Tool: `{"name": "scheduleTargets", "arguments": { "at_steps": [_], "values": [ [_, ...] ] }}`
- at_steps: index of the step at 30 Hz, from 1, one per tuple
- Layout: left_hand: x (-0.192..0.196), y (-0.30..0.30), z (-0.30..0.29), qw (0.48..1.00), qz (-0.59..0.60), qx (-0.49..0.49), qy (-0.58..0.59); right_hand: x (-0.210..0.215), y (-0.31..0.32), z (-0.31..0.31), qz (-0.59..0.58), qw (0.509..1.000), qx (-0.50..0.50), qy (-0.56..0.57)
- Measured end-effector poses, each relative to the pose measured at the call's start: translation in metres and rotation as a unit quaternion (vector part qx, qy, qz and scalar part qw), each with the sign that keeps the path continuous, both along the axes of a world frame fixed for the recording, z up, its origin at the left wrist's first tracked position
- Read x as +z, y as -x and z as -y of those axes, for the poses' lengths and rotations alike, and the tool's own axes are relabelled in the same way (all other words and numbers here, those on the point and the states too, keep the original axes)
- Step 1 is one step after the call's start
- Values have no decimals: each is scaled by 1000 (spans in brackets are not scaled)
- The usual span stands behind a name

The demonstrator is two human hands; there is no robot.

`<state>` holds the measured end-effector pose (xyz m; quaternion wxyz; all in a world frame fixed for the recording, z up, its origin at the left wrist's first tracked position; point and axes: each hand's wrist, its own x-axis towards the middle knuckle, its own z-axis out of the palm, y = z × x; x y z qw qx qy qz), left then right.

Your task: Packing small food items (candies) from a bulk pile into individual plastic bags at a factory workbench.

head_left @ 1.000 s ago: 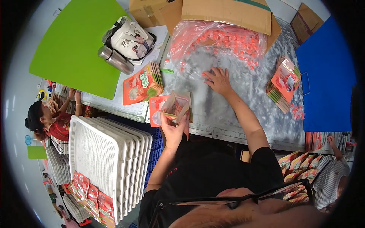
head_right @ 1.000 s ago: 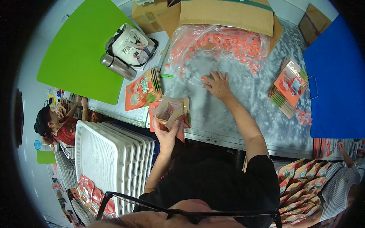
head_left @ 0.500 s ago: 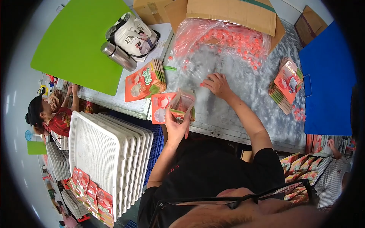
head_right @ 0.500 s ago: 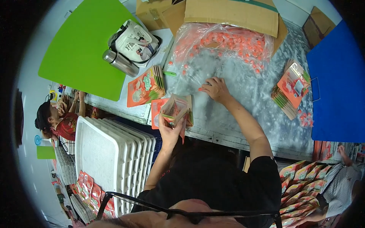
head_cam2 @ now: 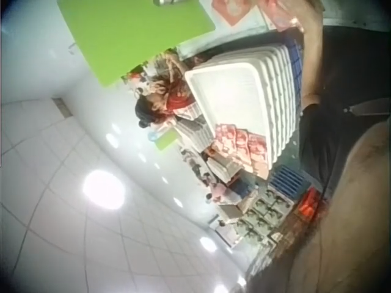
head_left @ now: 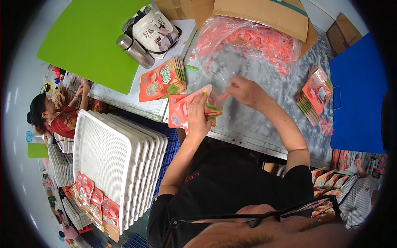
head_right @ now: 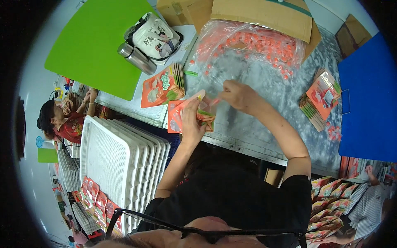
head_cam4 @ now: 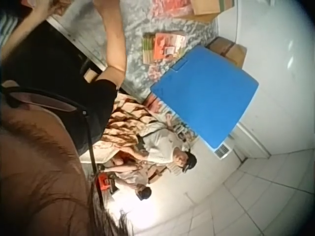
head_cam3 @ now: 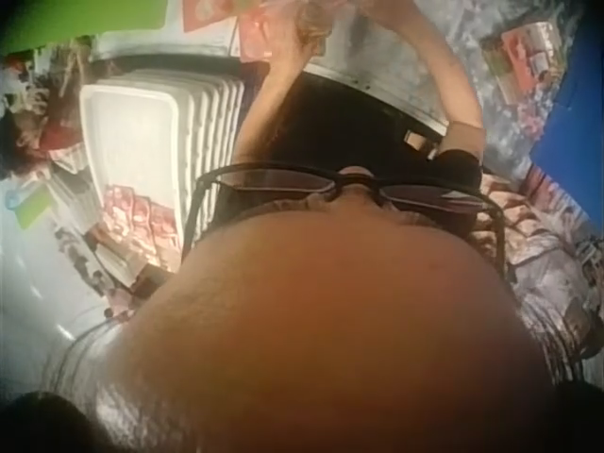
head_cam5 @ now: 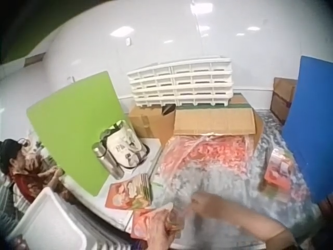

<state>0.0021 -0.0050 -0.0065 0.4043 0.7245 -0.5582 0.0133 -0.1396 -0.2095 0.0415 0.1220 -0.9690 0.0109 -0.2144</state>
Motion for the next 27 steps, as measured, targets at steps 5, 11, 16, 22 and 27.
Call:
{"name": "scheduleTargets", "arguments": {
  "at_steps": [5, 11, 16, 22, 27],
  "values": [
    [2, 15, 8, 1000, -28, -7, -3, 16, -25, -30, 35, 996, 39, -76],
    [2, 25, 14, 983, -180, 26, -1, 9, -38, -52, 106, 865, -8, -491],
    [18, 28, 22, 956, -284, 33, 60, 18, -29, -51, 153, 759, 57, -631],
    [26, 26, 4, 943, -301, 19, 138, -31, -18, 75, 190, 925, -191, -269],
    [30, 24, -3, 904, -403, 20, 143, -101, 12, 220, 42, 867, -488, -92]
  ]
}}
